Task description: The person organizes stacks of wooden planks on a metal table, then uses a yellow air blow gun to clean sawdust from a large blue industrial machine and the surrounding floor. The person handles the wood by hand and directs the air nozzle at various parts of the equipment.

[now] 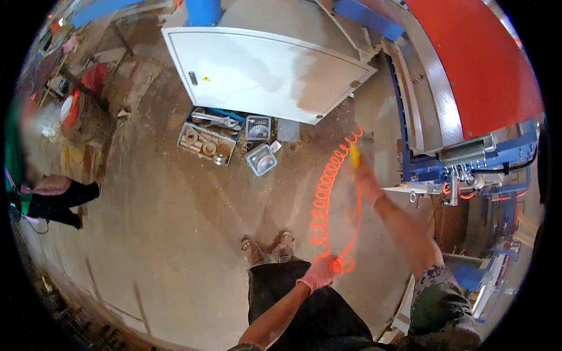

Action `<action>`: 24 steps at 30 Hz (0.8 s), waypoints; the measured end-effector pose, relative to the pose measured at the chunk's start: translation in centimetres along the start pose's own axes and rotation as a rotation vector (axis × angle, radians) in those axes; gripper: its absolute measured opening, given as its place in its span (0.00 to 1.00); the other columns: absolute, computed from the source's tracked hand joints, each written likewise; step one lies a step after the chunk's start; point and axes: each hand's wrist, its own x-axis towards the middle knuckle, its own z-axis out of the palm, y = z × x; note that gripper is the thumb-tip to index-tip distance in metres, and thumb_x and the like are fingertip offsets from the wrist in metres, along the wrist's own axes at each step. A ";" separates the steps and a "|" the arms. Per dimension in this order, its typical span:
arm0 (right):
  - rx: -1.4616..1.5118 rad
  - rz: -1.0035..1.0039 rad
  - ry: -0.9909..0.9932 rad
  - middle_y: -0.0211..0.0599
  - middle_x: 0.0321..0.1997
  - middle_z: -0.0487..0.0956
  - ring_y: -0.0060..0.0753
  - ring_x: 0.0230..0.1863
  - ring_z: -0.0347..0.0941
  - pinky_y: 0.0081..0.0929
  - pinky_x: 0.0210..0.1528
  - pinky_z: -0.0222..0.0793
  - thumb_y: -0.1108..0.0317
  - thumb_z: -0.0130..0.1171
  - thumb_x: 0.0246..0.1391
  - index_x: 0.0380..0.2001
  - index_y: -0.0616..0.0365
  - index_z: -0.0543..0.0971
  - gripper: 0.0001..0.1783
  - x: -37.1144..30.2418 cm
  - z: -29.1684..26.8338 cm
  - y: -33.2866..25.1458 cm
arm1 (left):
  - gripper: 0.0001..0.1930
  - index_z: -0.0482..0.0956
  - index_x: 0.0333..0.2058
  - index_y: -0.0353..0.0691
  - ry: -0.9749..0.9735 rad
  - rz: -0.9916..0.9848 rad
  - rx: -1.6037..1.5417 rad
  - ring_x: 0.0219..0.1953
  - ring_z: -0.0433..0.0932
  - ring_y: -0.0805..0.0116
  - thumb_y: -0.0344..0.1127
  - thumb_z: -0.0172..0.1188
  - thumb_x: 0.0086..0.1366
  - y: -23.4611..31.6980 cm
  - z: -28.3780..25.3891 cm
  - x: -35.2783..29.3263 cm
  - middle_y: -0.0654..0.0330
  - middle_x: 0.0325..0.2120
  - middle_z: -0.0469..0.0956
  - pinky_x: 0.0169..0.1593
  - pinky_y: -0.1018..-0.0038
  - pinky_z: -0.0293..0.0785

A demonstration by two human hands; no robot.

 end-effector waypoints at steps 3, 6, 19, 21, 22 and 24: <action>-0.822 0.218 -0.536 0.36 0.56 0.78 0.35 0.53 0.75 0.36 0.56 0.73 0.52 0.58 0.63 0.70 0.49 0.67 0.35 -9.9 2.3 5.6 | 0.18 0.79 0.48 0.41 -0.088 0.264 0.231 0.21 0.79 0.68 0.43 0.66 0.63 -11.4 7.0 -1.8 0.58 0.27 0.81 0.26 0.69 0.75; -1.021 0.406 -0.966 0.44 0.59 0.81 0.50 0.57 0.78 0.45 0.58 0.74 0.47 0.61 0.57 0.67 0.45 0.72 0.36 -14.0 7.1 11.5 | 0.18 0.78 0.49 0.40 -0.201 -0.030 0.146 0.20 0.78 0.69 0.42 0.65 0.64 -9.7 8.5 -6.0 0.60 0.26 0.80 0.24 0.71 0.73; -1.322 0.331 -0.575 0.48 0.50 0.85 0.59 0.52 0.81 0.53 0.52 0.76 0.49 0.51 0.65 0.56 0.54 0.76 0.25 -5.3 11.8 13.9 | 0.14 0.79 0.43 0.40 0.054 -0.134 -0.378 0.19 0.74 0.76 0.41 0.67 0.63 -4.3 6.1 -4.9 0.65 0.22 0.77 0.23 0.75 0.72; -1.295 0.309 -0.532 0.49 0.51 0.84 0.60 0.52 0.81 0.53 0.52 0.76 0.48 0.51 0.64 0.57 0.55 0.74 0.27 -4.4 11.1 13.9 | 0.14 0.78 0.40 0.39 0.078 -0.116 -0.425 0.20 0.74 0.76 0.41 0.68 0.63 -4.0 7.2 -3.3 0.66 0.22 0.77 0.23 0.76 0.72; -1.288 0.307 -0.518 0.50 0.51 0.84 0.60 0.52 0.81 0.53 0.52 0.76 0.48 0.52 0.64 0.58 0.56 0.74 0.28 -4.1 10.8 13.8 | 0.14 0.78 0.41 0.39 0.066 -0.126 -0.483 0.20 0.74 0.76 0.40 0.68 0.63 -3.9 7.8 -2.3 0.66 0.22 0.76 0.23 0.76 0.72; -1.314 0.303 -0.519 0.51 0.51 0.84 0.59 0.53 0.81 0.52 0.53 0.76 0.48 0.54 0.62 0.57 0.56 0.73 0.28 -3.0 11.2 12.0 | 0.13 0.77 0.41 0.39 0.082 -0.124 -0.579 0.20 0.74 0.75 0.38 0.69 0.63 -4.0 9.1 -0.7 0.66 0.23 0.76 0.23 0.77 0.72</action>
